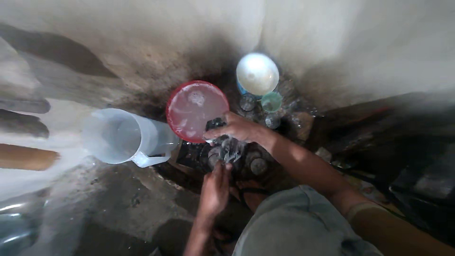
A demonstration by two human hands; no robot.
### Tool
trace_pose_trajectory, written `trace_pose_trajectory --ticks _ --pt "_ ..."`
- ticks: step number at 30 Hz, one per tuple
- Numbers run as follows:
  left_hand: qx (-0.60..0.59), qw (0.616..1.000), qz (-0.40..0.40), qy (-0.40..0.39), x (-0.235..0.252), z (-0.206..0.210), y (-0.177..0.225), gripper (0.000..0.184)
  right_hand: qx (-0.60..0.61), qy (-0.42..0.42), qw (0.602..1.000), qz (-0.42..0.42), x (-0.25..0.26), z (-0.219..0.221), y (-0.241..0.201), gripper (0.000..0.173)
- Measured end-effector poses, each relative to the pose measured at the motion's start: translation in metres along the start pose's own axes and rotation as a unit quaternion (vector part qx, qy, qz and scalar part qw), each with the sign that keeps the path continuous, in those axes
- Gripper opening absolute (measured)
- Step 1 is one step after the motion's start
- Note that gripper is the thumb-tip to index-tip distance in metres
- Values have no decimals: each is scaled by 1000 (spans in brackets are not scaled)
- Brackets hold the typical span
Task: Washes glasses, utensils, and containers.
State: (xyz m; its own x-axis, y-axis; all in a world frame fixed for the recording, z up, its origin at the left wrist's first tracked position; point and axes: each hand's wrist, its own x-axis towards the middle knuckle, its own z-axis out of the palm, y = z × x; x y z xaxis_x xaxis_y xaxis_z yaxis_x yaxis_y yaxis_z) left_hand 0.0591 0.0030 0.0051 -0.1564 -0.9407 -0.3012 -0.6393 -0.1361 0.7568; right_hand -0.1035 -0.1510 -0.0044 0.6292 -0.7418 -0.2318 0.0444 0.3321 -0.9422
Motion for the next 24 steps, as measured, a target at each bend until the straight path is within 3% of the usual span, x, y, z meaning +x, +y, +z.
trace_pose_trajectory --ticks 1,3,6,7,9,10,11,13,15,18,19,22,24 --pt "-26 1000 7 13 -1 5 1 39 120 -41 992 -4 -4 -2 7 14" --pt "-100 995 5 27 -2 15 0 35 351 -111 929 -33 -13 6 29 26" --pt "-279 958 -31 66 3 31 0 34 532 -75 844 2 -29 32 40 34" --pt "-321 941 -58 93 7 34 1 37 517 -12 855 23 -35 42 36 39" --pt "-328 918 -132 178 17 36 7 37 285 166 940 84 -43 64 32 59" --pt "-294 917 -159 216 22 35 10 32 159 216 958 96 -44 74 37 70" --pt "-261 924 -170 223 24 32 12 36 78 233 965 96 -45 83 42 70" --pt "-260 930 -151 213 28 32 12 42 24 207 972 111 -49 89 44 58" --pt "-332 903 -155 225 28 36 13 42 -16 164 978 127 -48 88 44 54" --pt "-441 861 -149 206 26 31 11 84 -126 103 978 130 -42 88 49 53" --pt "-464 849 -149 202 26 30 10 89 -156 92 974 139 -41 89 48 50" --pt "-528 804 -165 219 28 31 10 77 -260 61 951 157 -36 93 40 43" --pt "-511 816 -175 207 26 27 6 60 -333 36 931 147 -33 91 35 41"
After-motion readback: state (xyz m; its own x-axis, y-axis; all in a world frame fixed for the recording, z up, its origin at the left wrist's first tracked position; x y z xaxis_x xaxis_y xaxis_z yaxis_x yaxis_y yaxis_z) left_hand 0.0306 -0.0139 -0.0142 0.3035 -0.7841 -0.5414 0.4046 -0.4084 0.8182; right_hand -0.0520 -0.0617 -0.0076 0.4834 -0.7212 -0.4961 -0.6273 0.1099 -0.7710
